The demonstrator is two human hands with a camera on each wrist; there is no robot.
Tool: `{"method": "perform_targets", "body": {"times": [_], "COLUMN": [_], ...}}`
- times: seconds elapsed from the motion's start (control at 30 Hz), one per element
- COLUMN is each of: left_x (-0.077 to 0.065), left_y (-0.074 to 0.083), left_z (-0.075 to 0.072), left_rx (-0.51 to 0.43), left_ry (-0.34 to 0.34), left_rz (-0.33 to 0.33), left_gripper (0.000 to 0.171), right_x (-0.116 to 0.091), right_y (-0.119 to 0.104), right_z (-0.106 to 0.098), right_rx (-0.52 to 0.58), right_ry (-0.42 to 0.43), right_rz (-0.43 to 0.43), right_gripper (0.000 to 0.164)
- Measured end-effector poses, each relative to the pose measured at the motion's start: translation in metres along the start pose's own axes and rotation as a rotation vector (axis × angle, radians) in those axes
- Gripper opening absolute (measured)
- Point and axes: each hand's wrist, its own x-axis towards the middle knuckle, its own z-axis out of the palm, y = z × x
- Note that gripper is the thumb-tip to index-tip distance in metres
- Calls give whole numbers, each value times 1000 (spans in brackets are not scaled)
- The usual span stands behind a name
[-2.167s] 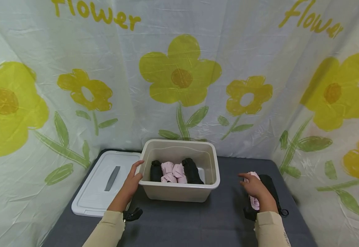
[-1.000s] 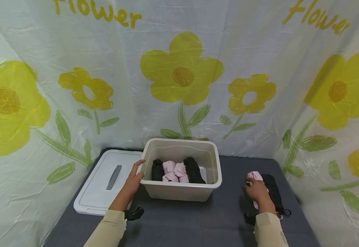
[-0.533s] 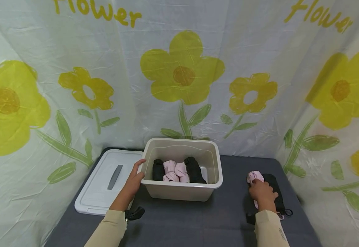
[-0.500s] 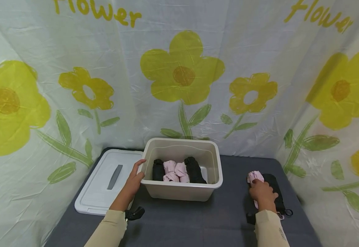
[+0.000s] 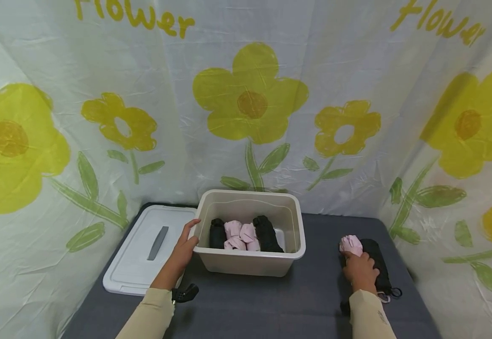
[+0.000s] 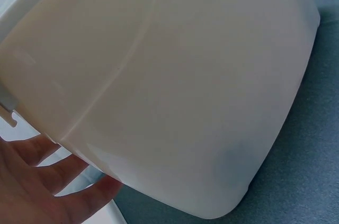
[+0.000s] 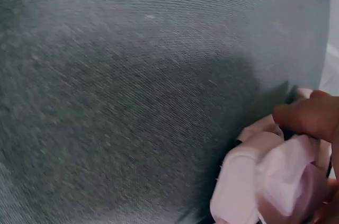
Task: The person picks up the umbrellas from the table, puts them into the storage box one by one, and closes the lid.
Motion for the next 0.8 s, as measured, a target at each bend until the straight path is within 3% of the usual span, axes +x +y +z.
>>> {"method": "perform_targets", "body": {"times": [0.27, 0.53, 0.8], "left_x": [-2, -1, 0], "left_y": [1, 0, -1], "left_z": [0, -1, -1], "left_rx": [0, -2, -9], "left_ry": [8, -6, -8], "left_rz": [-14, -4, 4], "left_gripper": [54, 54, 55], "right_x": [-2, -8, -22], "right_y": [-1, -6, -32], "right_z": [0, -5, -28], "right_rx": [81, 152, 360], "right_ry": [-12, 67, -26], "right_rz": [13, -117, -82], "right_gripper": [44, 47, 54]}}
